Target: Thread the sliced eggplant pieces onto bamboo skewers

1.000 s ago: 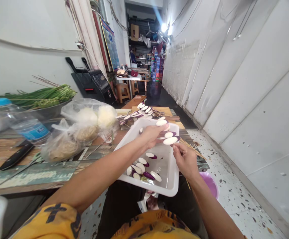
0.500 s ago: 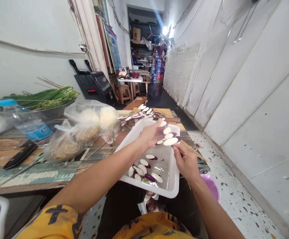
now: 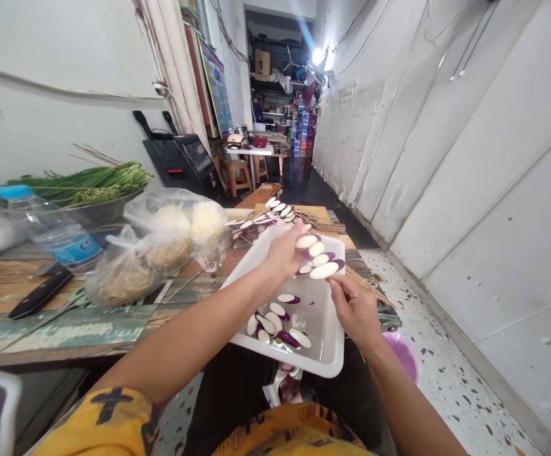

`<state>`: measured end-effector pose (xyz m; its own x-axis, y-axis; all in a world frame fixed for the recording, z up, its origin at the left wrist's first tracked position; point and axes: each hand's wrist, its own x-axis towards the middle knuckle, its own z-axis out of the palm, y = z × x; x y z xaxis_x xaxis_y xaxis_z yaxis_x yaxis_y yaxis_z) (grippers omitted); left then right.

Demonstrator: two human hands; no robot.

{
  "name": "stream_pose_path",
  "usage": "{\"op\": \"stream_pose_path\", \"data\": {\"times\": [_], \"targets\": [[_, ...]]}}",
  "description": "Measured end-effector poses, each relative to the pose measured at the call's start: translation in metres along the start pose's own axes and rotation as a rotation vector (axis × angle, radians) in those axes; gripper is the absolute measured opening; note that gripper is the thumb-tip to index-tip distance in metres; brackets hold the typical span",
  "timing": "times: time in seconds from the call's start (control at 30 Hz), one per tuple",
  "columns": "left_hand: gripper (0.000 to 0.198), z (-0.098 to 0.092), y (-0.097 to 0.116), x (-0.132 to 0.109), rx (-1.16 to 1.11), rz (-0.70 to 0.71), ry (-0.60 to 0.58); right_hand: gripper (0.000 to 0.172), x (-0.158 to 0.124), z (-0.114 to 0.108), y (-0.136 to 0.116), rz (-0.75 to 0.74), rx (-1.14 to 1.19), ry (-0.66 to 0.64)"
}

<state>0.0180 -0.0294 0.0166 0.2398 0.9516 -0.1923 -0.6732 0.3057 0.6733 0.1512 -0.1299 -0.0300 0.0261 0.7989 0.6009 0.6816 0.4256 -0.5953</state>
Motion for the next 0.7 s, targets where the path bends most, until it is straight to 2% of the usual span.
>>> {"op": "stream_pose_path", "data": {"times": [0.1,0.3,0.7], "targets": [[0.019,0.0008,0.0023,-0.0004,0.013,0.066,0.008,0.020,-0.0006,-0.0005,-0.0003,0.011,0.018,-0.011],[0.019,0.0023,0.0033,-0.0034,0.066,0.005,-0.018,0.020,-0.0028,-0.0013,-0.0012,0.005,0.009,-0.019],[0.007,-0.0021,0.0055,-0.0001,0.251,-0.014,-0.005,0.020,-0.0032,-0.0041,-0.0005,0.018,-0.058,-0.024]]}}
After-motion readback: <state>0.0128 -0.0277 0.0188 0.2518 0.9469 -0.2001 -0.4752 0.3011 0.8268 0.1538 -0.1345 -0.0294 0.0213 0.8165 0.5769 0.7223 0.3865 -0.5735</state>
